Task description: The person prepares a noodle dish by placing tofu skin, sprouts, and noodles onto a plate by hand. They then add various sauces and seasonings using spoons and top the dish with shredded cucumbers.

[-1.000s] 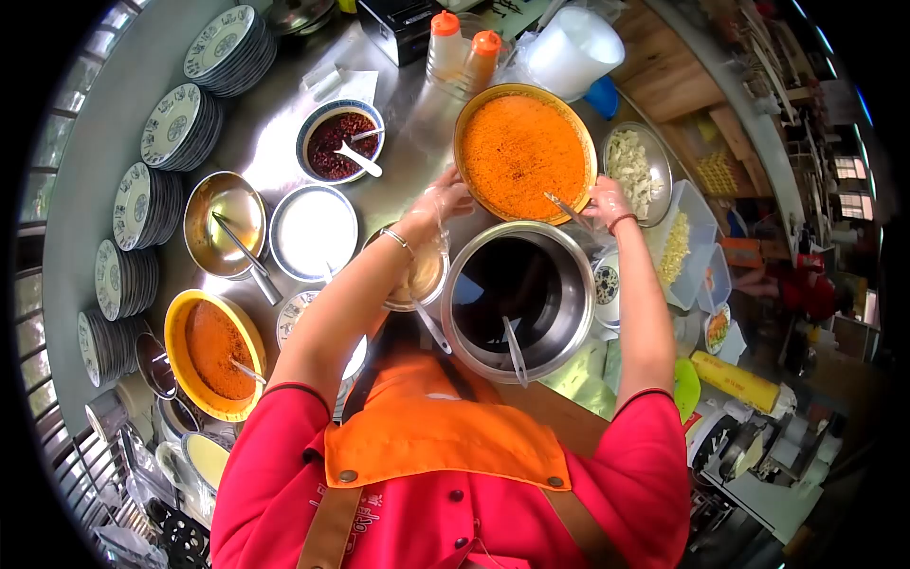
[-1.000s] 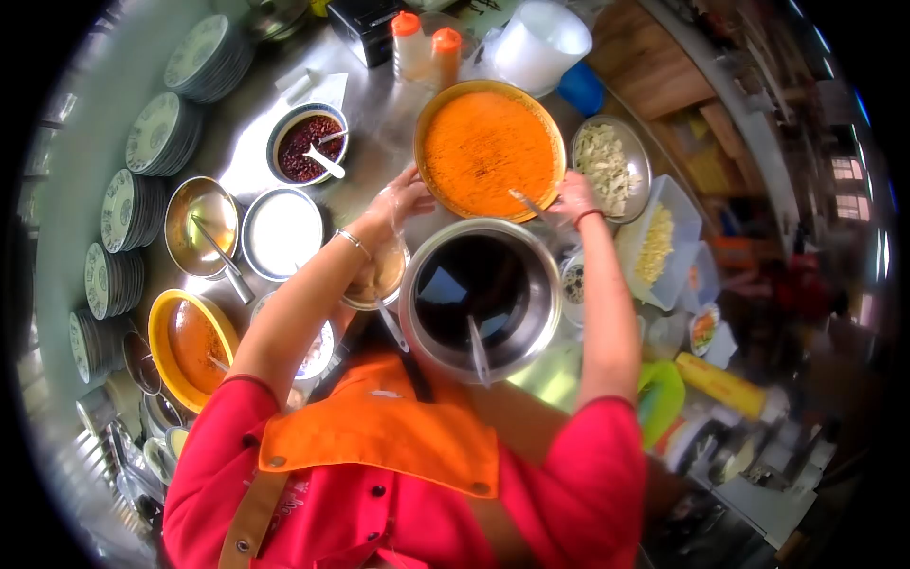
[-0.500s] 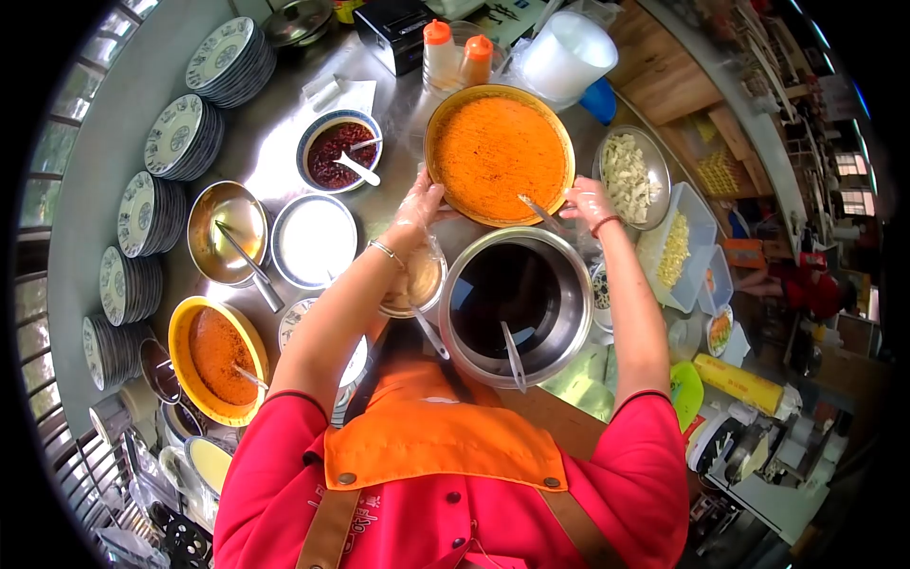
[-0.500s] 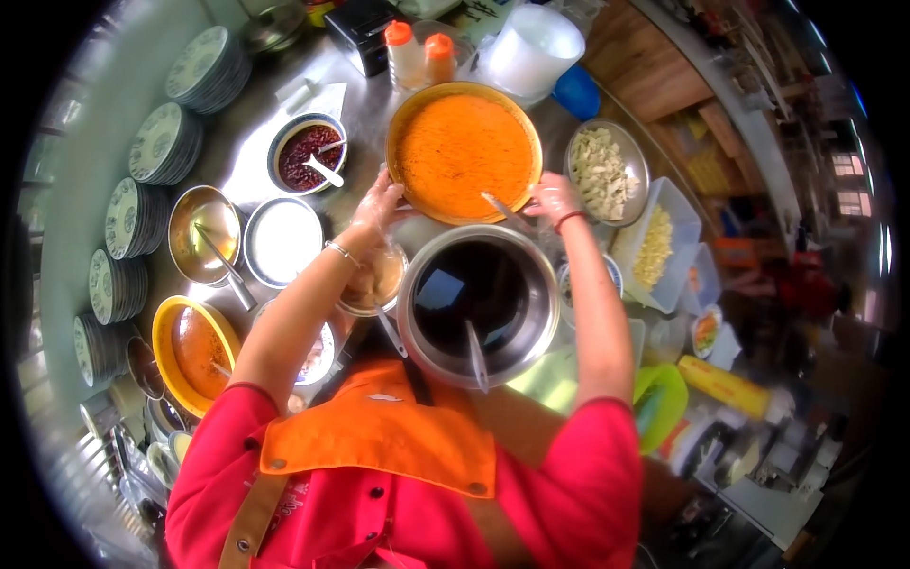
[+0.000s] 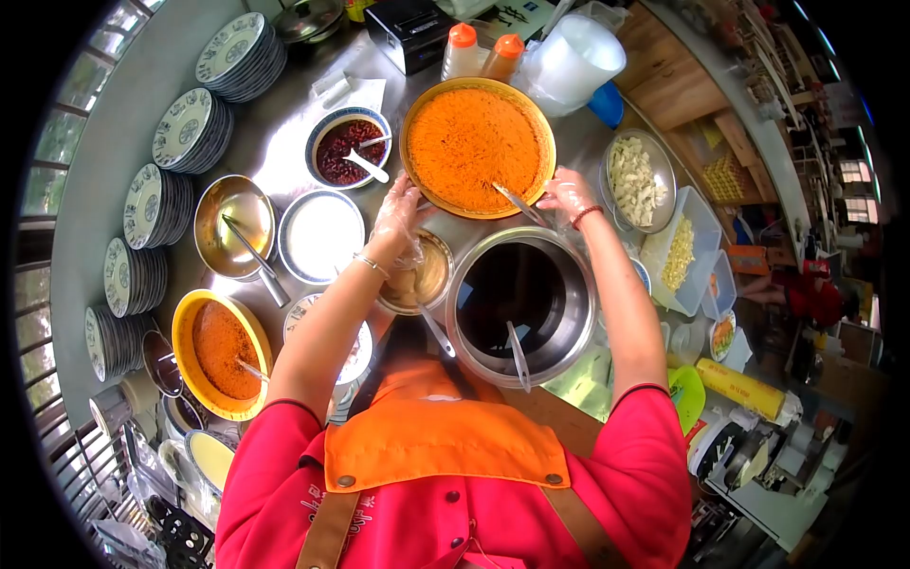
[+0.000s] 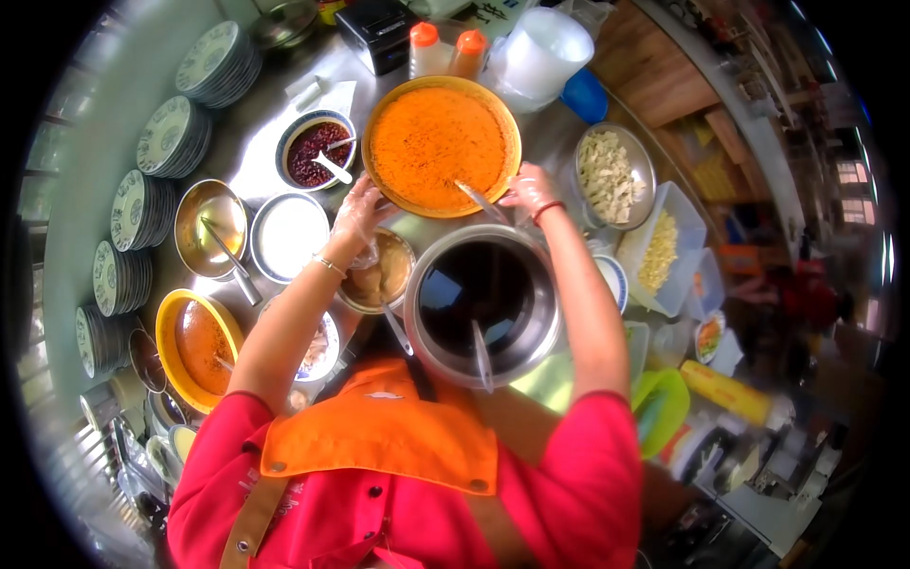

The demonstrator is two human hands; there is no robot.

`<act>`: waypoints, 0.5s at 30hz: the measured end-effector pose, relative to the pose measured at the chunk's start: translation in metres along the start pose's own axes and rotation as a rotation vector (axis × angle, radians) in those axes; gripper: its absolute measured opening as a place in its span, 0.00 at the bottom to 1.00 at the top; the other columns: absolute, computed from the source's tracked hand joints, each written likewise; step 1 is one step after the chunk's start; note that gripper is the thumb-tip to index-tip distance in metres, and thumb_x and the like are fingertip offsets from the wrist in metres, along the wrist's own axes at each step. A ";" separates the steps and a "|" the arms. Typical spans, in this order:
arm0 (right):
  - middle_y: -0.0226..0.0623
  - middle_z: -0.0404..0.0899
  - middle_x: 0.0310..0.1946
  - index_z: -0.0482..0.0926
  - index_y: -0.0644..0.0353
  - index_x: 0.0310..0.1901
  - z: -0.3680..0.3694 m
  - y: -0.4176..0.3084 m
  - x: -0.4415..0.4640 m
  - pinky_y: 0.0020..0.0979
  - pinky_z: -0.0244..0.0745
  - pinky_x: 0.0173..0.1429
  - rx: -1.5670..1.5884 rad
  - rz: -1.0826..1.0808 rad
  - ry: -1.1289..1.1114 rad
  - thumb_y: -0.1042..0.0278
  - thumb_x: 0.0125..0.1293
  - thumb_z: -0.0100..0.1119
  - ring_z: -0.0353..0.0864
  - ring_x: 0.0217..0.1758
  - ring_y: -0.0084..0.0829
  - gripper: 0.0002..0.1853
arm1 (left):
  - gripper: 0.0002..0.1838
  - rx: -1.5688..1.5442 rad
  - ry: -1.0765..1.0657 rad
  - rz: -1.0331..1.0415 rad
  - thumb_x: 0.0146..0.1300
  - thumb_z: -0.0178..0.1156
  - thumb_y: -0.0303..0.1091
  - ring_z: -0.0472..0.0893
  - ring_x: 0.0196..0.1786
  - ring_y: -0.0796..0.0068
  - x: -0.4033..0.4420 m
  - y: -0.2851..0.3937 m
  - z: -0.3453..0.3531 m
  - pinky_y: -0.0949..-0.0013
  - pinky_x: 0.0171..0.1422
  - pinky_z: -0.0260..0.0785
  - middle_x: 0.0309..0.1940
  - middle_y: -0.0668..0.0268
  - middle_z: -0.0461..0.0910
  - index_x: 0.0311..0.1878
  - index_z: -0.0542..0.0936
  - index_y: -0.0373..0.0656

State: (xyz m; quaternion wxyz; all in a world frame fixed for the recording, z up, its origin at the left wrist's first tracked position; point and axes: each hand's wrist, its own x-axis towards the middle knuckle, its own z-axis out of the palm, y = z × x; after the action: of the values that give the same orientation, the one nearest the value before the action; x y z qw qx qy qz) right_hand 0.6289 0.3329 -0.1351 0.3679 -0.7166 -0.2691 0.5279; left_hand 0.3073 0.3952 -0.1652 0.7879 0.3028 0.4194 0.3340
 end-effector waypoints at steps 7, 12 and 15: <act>0.49 0.83 0.40 0.75 0.75 0.47 0.013 0.005 0.002 0.40 0.90 0.43 0.094 0.010 -0.068 0.84 0.63 0.51 0.89 0.37 0.43 0.12 | 0.30 0.020 0.078 0.082 0.69 0.37 0.18 0.74 0.66 0.61 0.012 -0.006 -0.018 0.60 0.66 0.75 0.70 0.56 0.67 0.76 0.58 0.37; 0.48 0.83 0.39 0.75 0.75 0.45 0.020 0.016 0.012 0.39 0.90 0.44 0.164 0.009 -0.126 0.84 0.64 0.52 0.89 0.35 0.42 0.09 | 0.31 -0.013 0.144 0.110 0.65 0.39 0.16 0.73 0.67 0.62 0.004 0.007 -0.014 0.62 0.70 0.71 0.70 0.54 0.67 0.74 0.60 0.31; 0.47 0.82 0.40 0.75 0.75 0.45 0.032 0.011 0.008 0.39 0.90 0.44 0.226 0.004 -0.164 0.84 0.64 0.53 0.89 0.35 0.42 0.09 | 0.33 -0.035 0.165 0.155 0.61 0.38 0.14 0.72 0.68 0.61 0.000 0.014 -0.015 0.62 0.72 0.68 0.70 0.53 0.68 0.73 0.62 0.30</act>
State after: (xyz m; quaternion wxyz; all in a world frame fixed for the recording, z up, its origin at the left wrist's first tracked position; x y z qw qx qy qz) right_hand 0.6006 0.3401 -0.1539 0.4222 -0.6255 -0.2356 0.6124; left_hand 0.2903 0.4063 -0.1620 0.7278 0.2921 0.4523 0.4248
